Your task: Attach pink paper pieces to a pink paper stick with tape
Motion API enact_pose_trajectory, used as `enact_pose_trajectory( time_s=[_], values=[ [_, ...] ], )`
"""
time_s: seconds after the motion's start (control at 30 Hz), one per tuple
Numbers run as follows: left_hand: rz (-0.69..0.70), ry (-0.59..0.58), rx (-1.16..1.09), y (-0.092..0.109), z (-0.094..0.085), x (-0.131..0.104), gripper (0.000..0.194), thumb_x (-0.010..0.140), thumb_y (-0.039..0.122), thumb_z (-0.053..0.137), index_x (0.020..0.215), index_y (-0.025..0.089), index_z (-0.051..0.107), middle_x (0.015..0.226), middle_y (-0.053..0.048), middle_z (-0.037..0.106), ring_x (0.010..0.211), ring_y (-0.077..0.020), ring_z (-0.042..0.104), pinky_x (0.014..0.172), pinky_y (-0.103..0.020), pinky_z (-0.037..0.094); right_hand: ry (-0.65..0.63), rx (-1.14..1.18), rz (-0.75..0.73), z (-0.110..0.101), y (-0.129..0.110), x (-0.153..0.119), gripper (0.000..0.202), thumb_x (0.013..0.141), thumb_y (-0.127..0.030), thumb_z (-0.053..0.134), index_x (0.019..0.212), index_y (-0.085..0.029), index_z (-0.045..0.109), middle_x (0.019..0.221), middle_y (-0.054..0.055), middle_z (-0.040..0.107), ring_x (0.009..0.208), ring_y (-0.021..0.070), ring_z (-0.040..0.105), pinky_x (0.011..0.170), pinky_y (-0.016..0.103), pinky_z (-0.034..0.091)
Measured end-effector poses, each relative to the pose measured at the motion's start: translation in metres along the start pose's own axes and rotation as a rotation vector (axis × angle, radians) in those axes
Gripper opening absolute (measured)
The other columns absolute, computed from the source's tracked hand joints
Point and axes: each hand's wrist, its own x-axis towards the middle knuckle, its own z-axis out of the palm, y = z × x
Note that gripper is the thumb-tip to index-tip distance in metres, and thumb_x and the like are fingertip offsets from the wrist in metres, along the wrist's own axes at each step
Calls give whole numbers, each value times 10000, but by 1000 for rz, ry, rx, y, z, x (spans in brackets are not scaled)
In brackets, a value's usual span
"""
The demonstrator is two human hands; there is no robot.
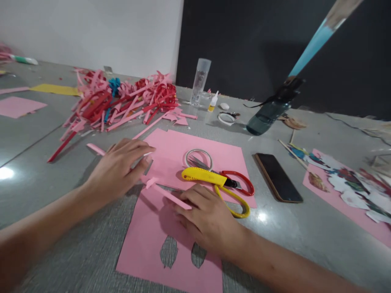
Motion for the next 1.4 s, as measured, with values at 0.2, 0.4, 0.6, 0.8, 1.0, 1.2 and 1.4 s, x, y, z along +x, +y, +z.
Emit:
enact_pose_trajectory(
  time_s=[0.2, 0.4, 0.6, 0.8, 1.0, 1.2, 1.4],
  values=[
    [-96, -65, 88, -27, 8, 5, 355, 998, 352, 489, 1217, 259, 752, 1239, -46, 719, 1174, -289, 620, 1053, -445, 487, 27, 72, 34, 1, 0, -1, 157, 950, -106, 596, 949, -165, 742, 933, 64, 704, 859, 214, 621, 769, 369, 529],
    [-73, -42, 16, -32, 11, 2, 252, 961, 342, 584, 1129, 273, 758, 1185, -49, 731, 1123, -283, 646, 972, -442, 507, 8, 88, 21, 2, 2, -3, 163, 958, -99, 574, 930, -161, 722, 931, 67, 703, 848, 206, 617, 753, 355, 522],
    [-117, -61, -86, -32, 11, 4, 141, 934, 323, 608, 915, 242, 722, 1032, -32, 732, 992, -236, 675, 876, -381, 500, -25, 14, -24, 1, 2, -5, 164, 974, -64, 549, 954, -156, 683, 971, 72, 707, 845, 207, 590, 754, 360, 513],
    [-115, -6, -49, -19, 6, 2, 114, 962, 268, 549, 956, 217, 651, 954, -37, 720, 918, -225, 671, 792, -335, 476, -33, -40, -54, 3, 2, -3, 153, 974, -58, 542, 973, -156, 659, 964, 77, 706, 824, 221, 576, 729, 361, 503],
    [14, 119, -75, 17, -5, -6, 111, 1028, 253, 502, 970, 210, 586, 837, -8, 658, 777, -182, 610, 730, -319, 448, 104, 159, 30, -1, 0, -1, 265, 926, 23, 463, 962, -172, 639, 943, 57, 714, 853, 197, 612, 784, 336, 525],
    [496, 64, -176, 42, -1, -23, 237, 947, 1, 540, 1040, 196, 636, 939, -30, 692, 861, -165, 605, 806, -316, 506, 131, 290, 133, -9, 2, 0, 323, 823, -10, 525, 1066, -166, 670, 941, 76, 706, 848, 205, 640, 750, 352, 536],
    [551, -5, -210, 45, 4, -31, 252, 977, 30, 541, 1154, 164, 659, 1040, -74, 725, 956, -185, 662, 883, -327, 568, 104, 206, 37, -4, 2, -3, 187, 881, -67, 634, 1016, -178, 701, 936, 51, 694, 787, 168, 628, 654, 297, 497]
  ],
)
